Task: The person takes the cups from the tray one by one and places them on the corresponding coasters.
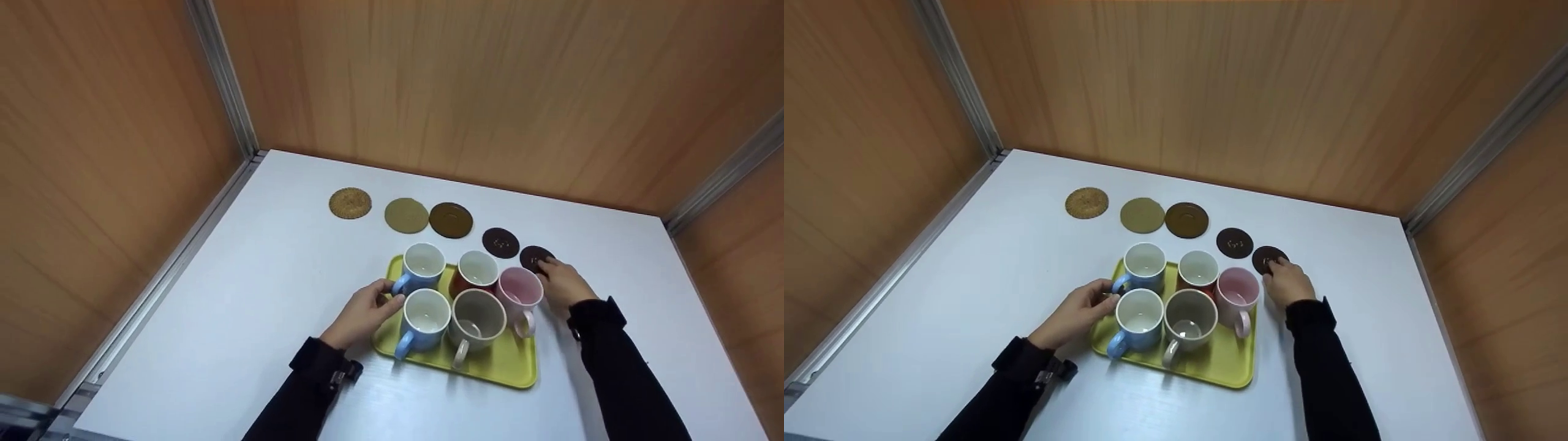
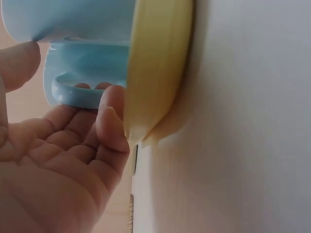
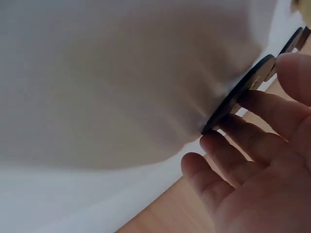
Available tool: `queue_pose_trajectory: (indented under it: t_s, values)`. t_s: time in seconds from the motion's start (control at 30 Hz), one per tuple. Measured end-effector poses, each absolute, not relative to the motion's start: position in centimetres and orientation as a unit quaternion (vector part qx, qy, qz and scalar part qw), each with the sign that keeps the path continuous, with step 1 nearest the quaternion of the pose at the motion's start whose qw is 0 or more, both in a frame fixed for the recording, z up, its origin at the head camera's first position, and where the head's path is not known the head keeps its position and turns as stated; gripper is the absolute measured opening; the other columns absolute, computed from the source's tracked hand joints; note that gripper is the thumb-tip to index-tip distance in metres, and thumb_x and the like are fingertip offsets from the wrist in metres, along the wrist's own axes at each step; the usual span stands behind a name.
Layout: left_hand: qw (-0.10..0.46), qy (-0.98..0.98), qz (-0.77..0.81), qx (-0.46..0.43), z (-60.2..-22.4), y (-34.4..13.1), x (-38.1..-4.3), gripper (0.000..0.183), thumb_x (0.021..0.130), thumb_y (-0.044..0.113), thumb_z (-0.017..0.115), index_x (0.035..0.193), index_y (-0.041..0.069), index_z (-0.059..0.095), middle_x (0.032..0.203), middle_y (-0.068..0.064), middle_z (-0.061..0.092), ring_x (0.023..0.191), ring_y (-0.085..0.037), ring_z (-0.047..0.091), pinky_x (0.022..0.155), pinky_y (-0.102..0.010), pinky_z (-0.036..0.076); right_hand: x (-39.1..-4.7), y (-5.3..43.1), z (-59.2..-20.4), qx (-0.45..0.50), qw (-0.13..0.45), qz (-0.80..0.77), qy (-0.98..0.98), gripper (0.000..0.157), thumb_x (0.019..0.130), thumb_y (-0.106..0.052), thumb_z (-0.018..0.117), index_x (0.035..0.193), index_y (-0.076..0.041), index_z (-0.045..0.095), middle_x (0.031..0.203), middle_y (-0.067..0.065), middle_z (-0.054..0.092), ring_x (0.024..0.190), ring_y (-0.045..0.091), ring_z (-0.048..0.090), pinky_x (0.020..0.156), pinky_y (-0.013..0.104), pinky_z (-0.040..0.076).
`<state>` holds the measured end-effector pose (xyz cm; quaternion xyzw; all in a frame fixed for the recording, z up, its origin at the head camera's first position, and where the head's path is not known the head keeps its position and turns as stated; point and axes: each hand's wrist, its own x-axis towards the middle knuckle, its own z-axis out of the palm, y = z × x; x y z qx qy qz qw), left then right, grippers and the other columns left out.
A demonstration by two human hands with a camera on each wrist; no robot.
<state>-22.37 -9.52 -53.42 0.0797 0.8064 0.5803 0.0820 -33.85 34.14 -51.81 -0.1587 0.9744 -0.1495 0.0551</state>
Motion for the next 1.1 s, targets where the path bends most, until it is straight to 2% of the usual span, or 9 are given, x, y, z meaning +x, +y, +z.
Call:
queue_pose_trajectory:
  t_s: [0.1, 0.27, 0.33, 0.43, 0.53, 0.67, 0.8, 0.97, 1.1]
  values:
    - [0.094, 0.799, 0.586, 0.094, -53.4, -8.6, -22.8, 0.038, 0.108, 0.037, 0.064, 0.128, 0.005, 0.066, 0.117, -0.01, 0.07, 0.094, -0.015, 0.06, 0.079, -0.027, 0.05, -33.7, 34.9, -51.6, -0.152, 0.042, -0.167, 0.973, 0.051, 0.11, -0.019, 0.054, 0.144, 0.02, 0.052, 0.15, 0.046, 0.047, 0.14, 0.065, 0.045, 0.119, 0.071, 0.037]
    - [0.097, 0.809, 0.572, 0.093, -53.0, -8.3, -22.9, 0.031, 0.11, 0.037, 0.061, 0.106, 0.007, 0.067, 0.089, 0.0, 0.06, 0.082, -0.014, 0.056, 0.072, -0.027, 0.047, -29.8, 34.7, -50.8, -0.073, 0.003, -0.273, 0.959, 0.053, 0.112, -0.026, 0.053, 0.149, 0.013, 0.052, 0.153, 0.04, 0.05, 0.144, 0.057, 0.047, 0.122, 0.065, 0.037]
    - [0.096, 0.816, 0.563, 0.086, -52.8, -8.5, -22.8, 0.031, 0.11, 0.037, 0.06, 0.098, 0.009, 0.065, 0.083, 0.003, 0.053, 0.079, -0.014, 0.053, 0.07, -0.027, 0.044, -27.5, 34.1, -50.4, -0.018, 0.002, -0.337, 0.941, 0.056, 0.113, -0.035, 0.051, 0.15, 0.006, 0.054, 0.152, 0.034, 0.056, 0.14, 0.049, 0.055, 0.118, 0.057, 0.045]
    - [0.104, 0.815, 0.565, 0.073, -52.4, -8.6, -22.8, 0.034, 0.112, 0.037, 0.057, 0.091, 0.01, 0.063, 0.079, 0.003, 0.05, 0.076, -0.014, 0.05, 0.067, -0.027, 0.042, -24.2, 33.3, -50.1, 0.064, 0.019, -0.445, 0.893, 0.06, 0.113, -0.048, 0.05, 0.149, -0.001, 0.058, 0.148, 0.022, 0.064, 0.126, 0.027, 0.066, 0.105, 0.036, 0.055]
    - [0.111, 0.805, 0.58, 0.056, -52.1, -8.5, -22.6, 0.038, 0.113, 0.038, 0.054, 0.087, 0.011, 0.06, 0.076, 0.003, 0.05, 0.071, -0.013, 0.05, 0.064, -0.026, 0.042, -21.7, 32.8, -50.2, 0.124, 0.038, -0.542, 0.83, 0.059, 0.112, -0.047, 0.051, 0.147, 0.0, 0.058, 0.14, 0.012, 0.07, 0.112, 0.011, 0.07, 0.094, 0.023, 0.059]
    - [0.091, 0.79, 0.605, 0.022, -52.0, -8.4, -22.2, 0.042, 0.114, 0.037, 0.051, 0.08, 0.012, 0.053, 0.07, 0.004, 0.047, 0.065, -0.013, 0.045, 0.06, -0.026, 0.037, -20.1, 32.1, -51.0, 0.15, 0.041, -0.635, 0.756, 0.051, 0.113, -0.039, 0.053, 0.142, 0.002, 0.058, 0.126, 0.001, 0.075, 0.105, 0.007, 0.07, 0.093, 0.024, 0.06]
    - [0.056, 0.789, 0.611, 0.001, -51.7, -8.8, -21.4, 0.042, 0.115, 0.034, 0.047, 0.081, 0.01, 0.053, 0.071, 0.004, 0.043, 0.069, -0.013, 0.045, 0.064, -0.026, 0.037, -19.6, 31.2, -52.2, 0.158, 0.07, -0.666, 0.725, 0.046, 0.114, -0.035, 0.052, 0.14, 0.002, 0.059, 0.115, -0.006, 0.075, 0.104, 0.009, 0.07, 0.093, 0.025, 0.06]
    - [0.023, 0.746, 0.665, -0.026, -49.9, -10.1, -21.0, 0.042, 0.117, 0.031, 0.044, 0.082, 0.009, 0.051, 0.072, 0.001, 0.046, 0.067, -0.014, 0.05, 0.064, -0.026, 0.043, -19.5, 30.8, -53.0, 0.16, 0.082, -0.653, 0.736, 0.044, 0.114, -0.03, 0.054, 0.14, 0.005, 0.06, 0.108, -0.005, 0.075, 0.102, 0.007, 0.071, 0.092, 0.023, 0.06]
    - [-0.036, 0.727, 0.683, -0.06, -48.4, -12.3, -22.2, 0.043, 0.117, 0.032, 0.042, 0.082, 0.009, 0.051, 0.074, 0.0, 0.05, 0.067, -0.015, 0.057, 0.066, -0.028, 0.049, -19.8, 30.7, -52.9, 0.15, 0.076, -0.651, 0.74, 0.043, 0.114, -0.029, 0.054, 0.138, 0.005, 0.06, 0.106, -0.004, 0.075, 0.102, 0.008, 0.07, 0.092, 0.023, 0.06]
